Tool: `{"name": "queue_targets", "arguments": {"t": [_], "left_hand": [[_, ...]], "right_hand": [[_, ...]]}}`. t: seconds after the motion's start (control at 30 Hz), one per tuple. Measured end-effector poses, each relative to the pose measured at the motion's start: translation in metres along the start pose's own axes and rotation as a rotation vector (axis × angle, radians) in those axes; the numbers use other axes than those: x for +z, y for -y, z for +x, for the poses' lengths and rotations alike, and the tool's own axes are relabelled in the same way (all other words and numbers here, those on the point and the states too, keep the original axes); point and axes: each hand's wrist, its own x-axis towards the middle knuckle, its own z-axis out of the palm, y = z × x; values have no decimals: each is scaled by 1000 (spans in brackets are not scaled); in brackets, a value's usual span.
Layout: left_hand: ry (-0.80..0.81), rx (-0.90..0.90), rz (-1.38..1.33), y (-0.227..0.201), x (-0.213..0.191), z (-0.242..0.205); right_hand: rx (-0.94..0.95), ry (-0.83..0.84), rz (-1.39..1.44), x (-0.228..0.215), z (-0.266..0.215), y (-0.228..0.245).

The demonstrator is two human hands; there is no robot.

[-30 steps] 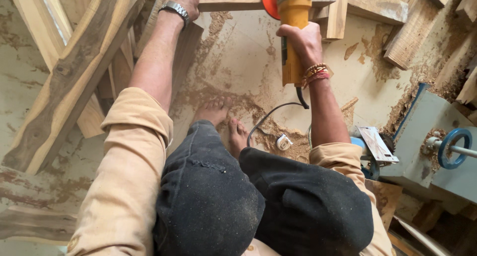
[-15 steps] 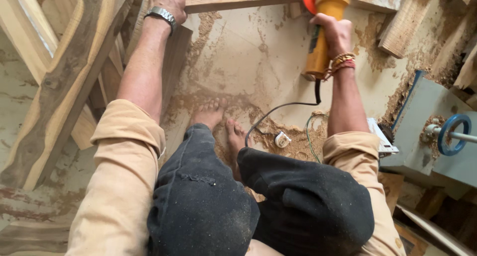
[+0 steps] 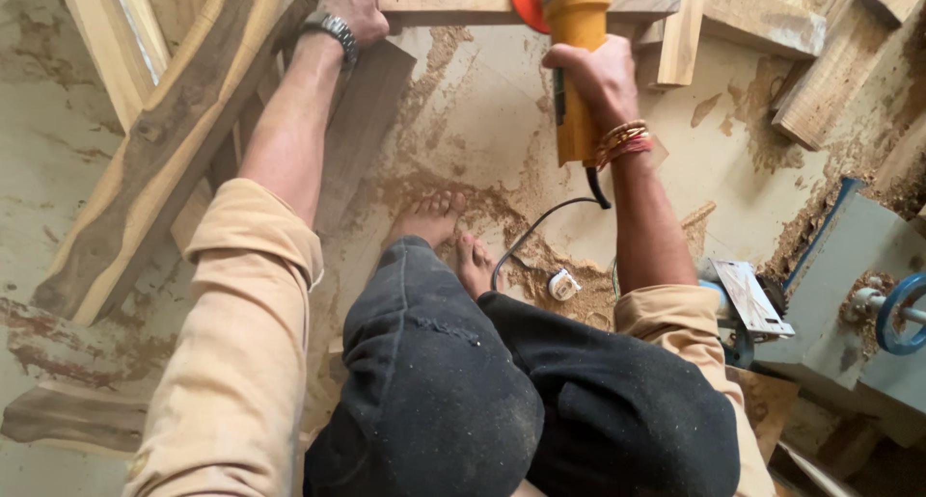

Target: The person uses a handheld angle grinder to sand or grind the surface of wooden blocks while sitting on the floor in a workshop area.

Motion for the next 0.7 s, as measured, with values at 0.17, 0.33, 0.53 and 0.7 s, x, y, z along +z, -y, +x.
{"name": "queue_targets", "arguments": {"t": [0.17, 0.33, 0.53, 0.7], "left_hand": [[3, -225, -229, 4, 12, -21], [-228, -78, -314, 9, 15, -12], [63, -235, -250, 14, 20, -5], [-60, -102, -345, 7, 5, -11]], "right_hand": [[4, 44, -43, 23, -4, 13], [-80, 71, -83, 31, -1, 18], [-65, 86, -125, 45, -7, 25], [-43, 90, -168, 52, -13, 28]]}}
